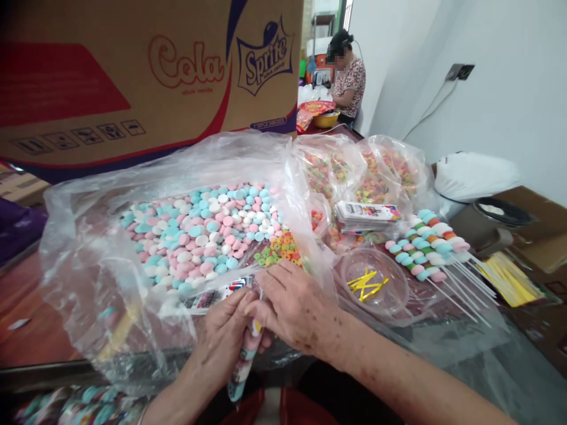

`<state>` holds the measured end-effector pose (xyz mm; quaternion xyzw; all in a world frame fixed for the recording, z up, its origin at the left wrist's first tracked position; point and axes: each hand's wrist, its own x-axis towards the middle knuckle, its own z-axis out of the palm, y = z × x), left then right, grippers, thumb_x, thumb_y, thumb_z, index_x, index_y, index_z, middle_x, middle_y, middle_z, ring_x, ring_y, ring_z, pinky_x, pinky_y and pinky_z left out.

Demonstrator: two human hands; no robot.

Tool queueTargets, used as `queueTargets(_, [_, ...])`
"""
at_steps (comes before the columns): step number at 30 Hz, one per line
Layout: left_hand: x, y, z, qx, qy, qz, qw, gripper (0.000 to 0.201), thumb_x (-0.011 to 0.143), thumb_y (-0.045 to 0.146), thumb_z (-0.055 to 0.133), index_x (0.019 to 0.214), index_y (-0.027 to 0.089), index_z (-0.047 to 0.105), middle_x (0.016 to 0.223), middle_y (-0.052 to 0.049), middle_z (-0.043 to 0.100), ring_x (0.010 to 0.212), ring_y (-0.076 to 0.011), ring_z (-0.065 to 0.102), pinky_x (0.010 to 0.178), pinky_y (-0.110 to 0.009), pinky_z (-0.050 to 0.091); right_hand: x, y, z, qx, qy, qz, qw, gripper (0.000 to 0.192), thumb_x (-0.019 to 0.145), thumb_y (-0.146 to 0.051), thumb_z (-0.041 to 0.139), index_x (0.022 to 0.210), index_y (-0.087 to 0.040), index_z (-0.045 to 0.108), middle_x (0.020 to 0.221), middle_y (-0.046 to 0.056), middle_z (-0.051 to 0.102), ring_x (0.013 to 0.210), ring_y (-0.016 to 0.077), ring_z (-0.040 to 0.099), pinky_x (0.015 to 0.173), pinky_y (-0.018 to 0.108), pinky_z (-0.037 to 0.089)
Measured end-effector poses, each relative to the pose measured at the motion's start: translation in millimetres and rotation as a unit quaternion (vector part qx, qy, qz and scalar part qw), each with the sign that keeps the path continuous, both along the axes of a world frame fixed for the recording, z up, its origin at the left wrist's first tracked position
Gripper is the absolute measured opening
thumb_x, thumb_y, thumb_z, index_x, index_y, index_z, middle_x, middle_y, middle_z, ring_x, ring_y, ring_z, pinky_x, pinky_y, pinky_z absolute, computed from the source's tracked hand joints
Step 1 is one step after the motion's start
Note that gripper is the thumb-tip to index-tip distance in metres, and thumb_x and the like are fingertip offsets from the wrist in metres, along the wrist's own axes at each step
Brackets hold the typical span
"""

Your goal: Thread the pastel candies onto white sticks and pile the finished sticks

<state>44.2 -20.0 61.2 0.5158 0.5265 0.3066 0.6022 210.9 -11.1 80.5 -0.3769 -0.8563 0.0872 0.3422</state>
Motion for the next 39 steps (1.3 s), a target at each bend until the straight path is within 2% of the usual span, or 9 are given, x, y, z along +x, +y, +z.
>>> queueTargets(5, [-1.6, 3.6, 9.5, 0.114, 0.034, 0.050, 0.992, 0.037, 0.095, 0.048, 0.045, 0.072, 0.020, 0.053, 0.062, 0.004, 0.052, 0.058, -0.0132, 0.051, 0.055, -0.023, 0.041, -7.2, -10.7, -11.7, -0.232, 0.191, -0.070, 0.951, 0.063, 0.083, -0.044, 0.065, 0.133, -0.016, 0.039, 0.119, 0.013, 0.058, 0.104, 0.0237, 0.058, 0.087, 0.037, 0.050])
queueTargets(10, [-0.7, 7.2, 13.8, 0.192, 0.058, 0.031, 0.979, 0.029, 0.096, 0.035, 0.046, 0.074, 0.020, 0.057, 0.077, 0.002, 0.054, 0.074, -0.0151, 0.052, 0.068, -0.023, 0.041, -24.4, -18.2, -18.4, -0.343, 0.237, -0.090, 0.905, 0.014, 0.082, -0.029, 0.063, 0.088, -0.018, 0.055, 0.081, -0.001, 0.056, 0.074, 0.0141, 0.053, 0.066, 0.025, 0.045])
queueTargets(18, [-1.1, 4.5, 4.5, 0.023, -0.098, 0.045, 0.994, 0.020, 0.086, 0.036, 0.063, 0.077, 0.018, 0.059, 0.069, 0.003, 0.058, 0.064, -0.0111, 0.052, 0.059, -0.020, 0.041, -23.0, -13.2, -24.0, -0.357, 0.318, -0.121, 0.870, 0.013, 0.086, -0.024, 0.054, 0.075, -0.018, 0.055, 0.067, -0.004, 0.054, 0.063, 0.0106, 0.049, 0.058, 0.022, 0.040])
queueTargets(25, [-8.1, 6.8, 3.3, -0.104, -0.175, 0.040, 0.978, 0.023, 0.083, 0.033, 0.064, 0.070, 0.016, 0.056, 0.057, 0.003, 0.058, 0.047, -0.0071, 0.048, 0.046, -0.016, 0.038, -18.5, -10.6, -31.7, -0.473, 0.483, 0.030, 0.737, 0.017, 0.080, -0.028, 0.065, 0.092, -0.019, 0.057, 0.074, -0.004, 0.063, 0.063, 0.0117, 0.061, 0.062, 0.024, 0.050])
queueTargets(27, [-11.3, 8.4, 6.3, -0.149, -0.174, 0.008, 0.973, 0.018, 0.079, 0.029, 0.065, 0.069, 0.015, 0.058, 0.054, 0.001, 0.059, 0.043, -0.0085, 0.051, 0.040, -0.016, 0.038, -13.3, -9.1, -32.5, -0.468, 0.458, 0.068, 0.753, 0.028, 0.079, -0.026, 0.068, 0.105, -0.020, 0.058, 0.083, -0.002, 0.065, 0.072, 0.0116, 0.062, 0.067, 0.024, 0.051])
queueTargets(29, [-13.4, 9.8, 8.1, -0.196, -0.178, -0.035, 0.964, 0.010, 0.074, 0.022, 0.064, 0.069, 0.014, 0.060, 0.050, 0.000, 0.059, 0.038, -0.0101, 0.052, 0.036, -0.017, 0.038, -7.4, -7.6, -32.0, -0.428, 0.384, 0.097, 0.813, 0.027, 0.083, -0.025, 0.067, 0.108, -0.019, 0.063, 0.088, 0.000, 0.065, 0.079, 0.0122, 0.062, 0.072, 0.025, 0.050])
queueTargets(33, [-15.5, 11.4, 4.9, -0.294, -0.222, -0.089, 0.925, 0.012, 0.069, 0.022, 0.060, 0.072, 0.011, 0.064, 0.055, -0.004, 0.064, 0.041, -0.0164, 0.061, 0.035, -0.023, 0.048, 1.6, -5.6, -30.1, -0.240, 0.245, 0.102, 0.934, 0.015, 0.092, -0.021, 0.055, 0.088, -0.016, 0.069, 0.082, 0.003, 0.066, 0.079, 0.0127, 0.061, 0.075, 0.026, 0.049])
queueTargets(36, [-19.0, 12.0, 2.1, -0.330, -0.252, -0.131, 0.901, 0.031, 0.077, 0.039, 0.059, 0.076, 0.009, 0.067, 0.065, -0.011, 0.070, 0.046, -0.0187, 0.065, 0.038, -0.025, 0.051, 5.8, -6.2, -28.8, -0.178, 0.182, 0.096, 0.962, 0.020, 0.096, -0.019, 0.048, 0.090, -0.016, 0.067, 0.084, 0.004, 0.067, 0.080, 0.0128, 0.059, 0.076, 0.025, 0.048])
queueTargets(39, [-25.1, 12.6, 4.3, -0.309, -0.244, -0.175, 0.902, 0.036, 0.082, 0.043, 0.061, 0.082, 0.008, 0.069, 0.062, -0.008, 0.067, 0.041, -0.0117, 0.057, 0.039, -0.020, 0.044, 6.0, -9.7, -25.4, -0.193, 0.161, 0.080, 0.965, 0.021, 0.096, -0.017, 0.046, 0.090, -0.017, 0.066, 0.082, 0.003, 0.066, 0.080, 0.0128, 0.058, 0.076, 0.025, 0.048])
